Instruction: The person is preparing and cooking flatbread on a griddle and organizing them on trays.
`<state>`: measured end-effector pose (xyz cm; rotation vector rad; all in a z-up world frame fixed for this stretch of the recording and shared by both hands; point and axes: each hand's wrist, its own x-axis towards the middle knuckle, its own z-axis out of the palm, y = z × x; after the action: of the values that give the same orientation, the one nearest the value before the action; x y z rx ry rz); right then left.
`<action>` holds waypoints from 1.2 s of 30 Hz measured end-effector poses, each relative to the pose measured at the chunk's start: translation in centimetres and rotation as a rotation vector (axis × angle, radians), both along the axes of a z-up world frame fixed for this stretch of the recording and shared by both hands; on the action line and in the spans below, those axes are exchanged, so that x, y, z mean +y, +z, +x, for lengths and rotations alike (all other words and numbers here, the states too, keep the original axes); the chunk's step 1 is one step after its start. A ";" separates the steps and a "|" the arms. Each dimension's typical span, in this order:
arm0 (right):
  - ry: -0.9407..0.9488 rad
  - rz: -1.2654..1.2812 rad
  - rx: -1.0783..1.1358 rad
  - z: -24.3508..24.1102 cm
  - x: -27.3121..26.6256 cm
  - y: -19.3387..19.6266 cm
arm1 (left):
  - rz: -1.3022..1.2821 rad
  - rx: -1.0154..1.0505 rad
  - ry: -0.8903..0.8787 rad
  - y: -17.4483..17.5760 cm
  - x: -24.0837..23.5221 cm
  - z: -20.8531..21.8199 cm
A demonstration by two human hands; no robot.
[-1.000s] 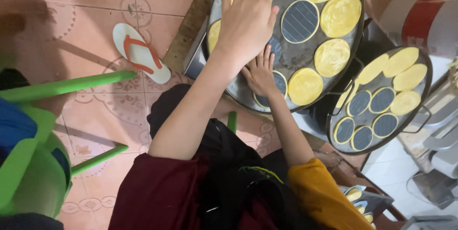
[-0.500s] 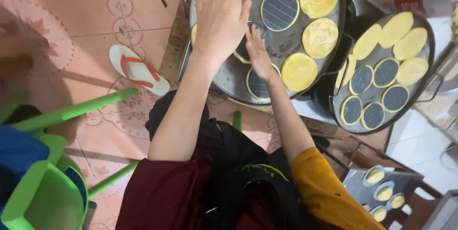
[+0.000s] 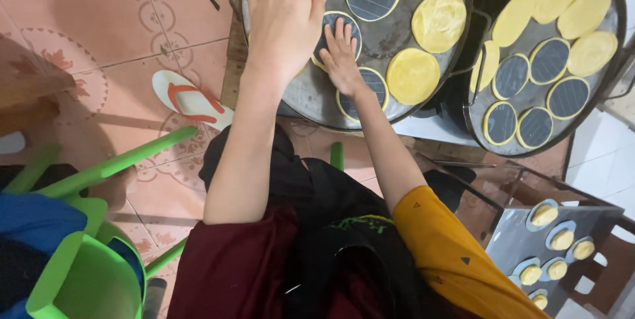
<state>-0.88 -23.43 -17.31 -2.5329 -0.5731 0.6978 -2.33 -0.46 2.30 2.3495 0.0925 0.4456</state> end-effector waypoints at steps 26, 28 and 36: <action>0.162 0.084 -0.665 1.6 -3.4 1.1 | -0.065 0.380 0.157 -1.0 -3.6 3.8; 0.151 0.135 -0.600 2.2 -3.6 1.3 | -0.076 0.399 0.177 -0.9 -3.3 3.6; 0.342 0.084 -0.641 4.1 -1.5 1.8 | -0.113 0.448 0.140 -1.6 -2.9 4.4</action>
<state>3.18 -24.97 -15.54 -2.5791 -1.2367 -0.0656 2.06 -3.36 0.72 2.2989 0.4811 -0.0280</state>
